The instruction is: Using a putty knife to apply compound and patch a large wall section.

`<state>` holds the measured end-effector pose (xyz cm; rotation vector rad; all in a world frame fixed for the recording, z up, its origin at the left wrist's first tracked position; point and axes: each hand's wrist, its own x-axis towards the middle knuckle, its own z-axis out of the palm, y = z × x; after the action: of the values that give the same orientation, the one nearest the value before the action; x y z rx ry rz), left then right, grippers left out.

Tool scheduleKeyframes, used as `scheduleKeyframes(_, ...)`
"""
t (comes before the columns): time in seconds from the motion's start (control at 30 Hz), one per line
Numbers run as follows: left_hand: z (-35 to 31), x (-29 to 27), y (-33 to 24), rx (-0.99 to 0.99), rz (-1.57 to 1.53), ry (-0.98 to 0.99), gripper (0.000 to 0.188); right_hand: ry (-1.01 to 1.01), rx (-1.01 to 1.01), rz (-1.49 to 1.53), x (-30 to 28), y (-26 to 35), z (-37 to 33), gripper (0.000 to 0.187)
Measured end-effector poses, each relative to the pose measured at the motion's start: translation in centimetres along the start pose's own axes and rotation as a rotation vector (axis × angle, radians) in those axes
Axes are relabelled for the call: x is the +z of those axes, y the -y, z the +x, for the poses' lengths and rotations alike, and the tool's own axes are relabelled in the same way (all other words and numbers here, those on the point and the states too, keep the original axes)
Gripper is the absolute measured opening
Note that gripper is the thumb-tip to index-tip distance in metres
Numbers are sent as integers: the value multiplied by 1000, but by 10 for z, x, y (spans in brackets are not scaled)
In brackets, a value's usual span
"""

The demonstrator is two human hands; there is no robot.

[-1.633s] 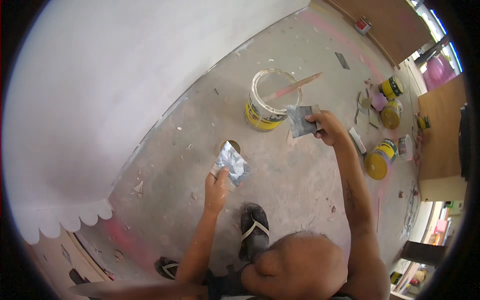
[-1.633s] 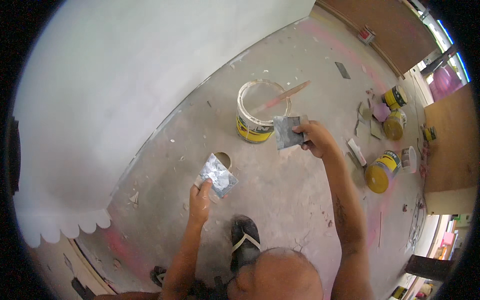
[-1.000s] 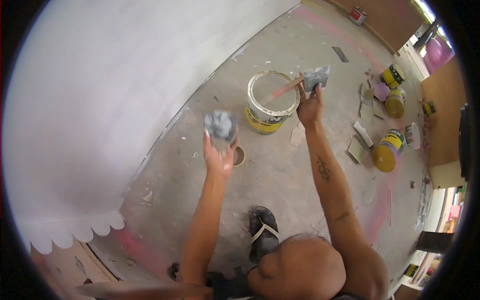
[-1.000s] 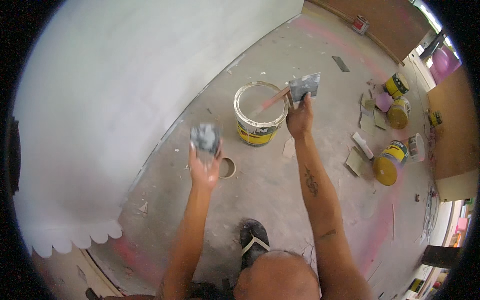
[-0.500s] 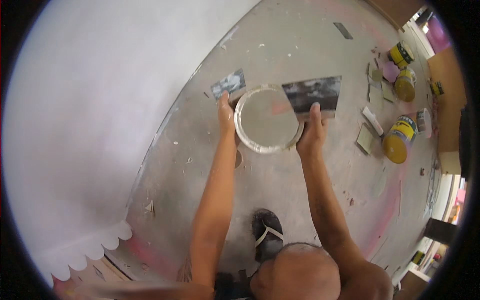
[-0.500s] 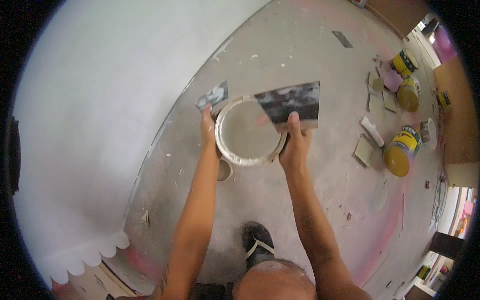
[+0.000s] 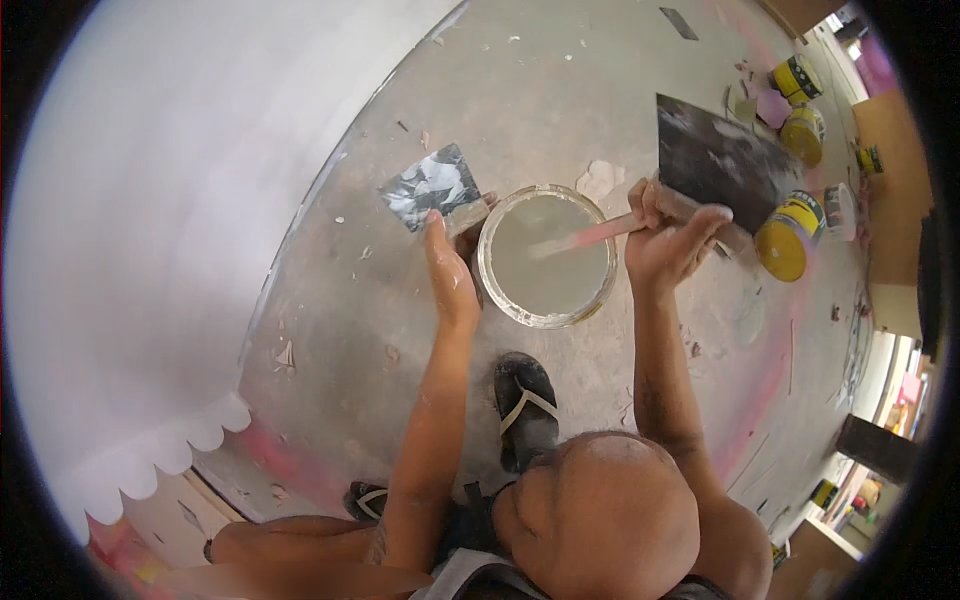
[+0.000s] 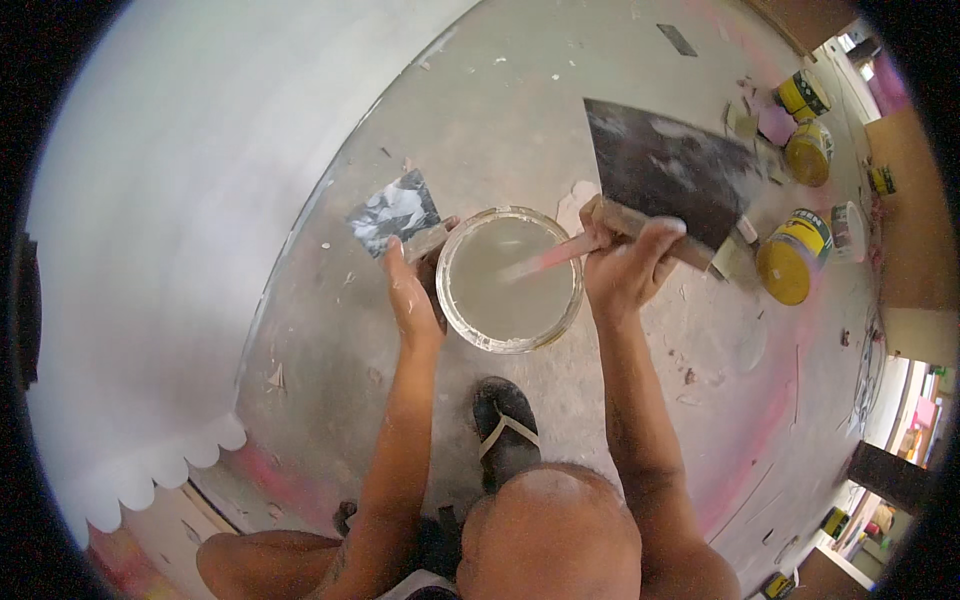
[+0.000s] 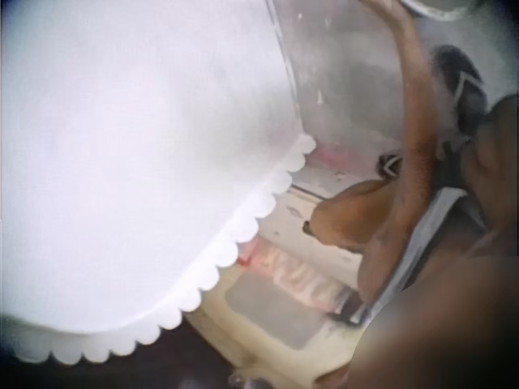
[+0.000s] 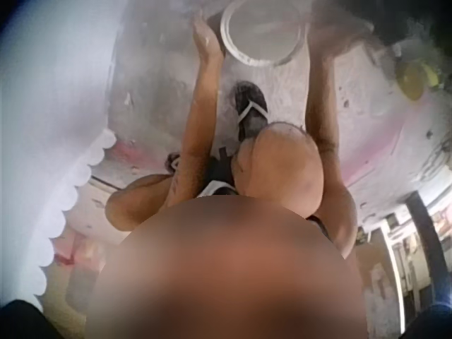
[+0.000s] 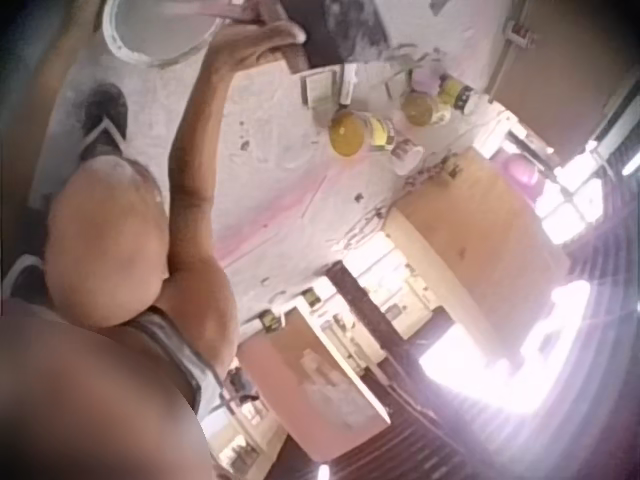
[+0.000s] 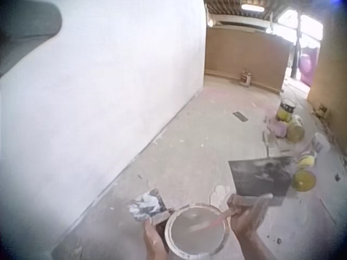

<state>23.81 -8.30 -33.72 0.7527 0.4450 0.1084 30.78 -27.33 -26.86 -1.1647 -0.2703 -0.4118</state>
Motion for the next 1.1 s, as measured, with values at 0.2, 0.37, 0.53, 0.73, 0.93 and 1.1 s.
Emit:
scheduleKeyframes(0.2,-4,-16,43,767,835,-439,56,10,-53,-97,41,-34,-17,59)
scheduleKeyframes(0.37,-31,21,3,253,523,-326,54,267,327,-109,50,15,-27,51)
scheduleKeyframes(0.53,-31,40,2,318,513,-302,53,299,87,-230,47,-24,-6,52)
scheduleKeyframes(0.73,-26,23,3,338,527,-337,54,339,406,1,54,-4,-29,50)
scheduleKeyframes(0.93,-26,32,5,298,510,-330,53,409,50,-103,54,-36,2,34)
scheduleKeyframes(1.1,-28,28,5,343,554,-352,51,388,422,43,46,-18,-15,38)
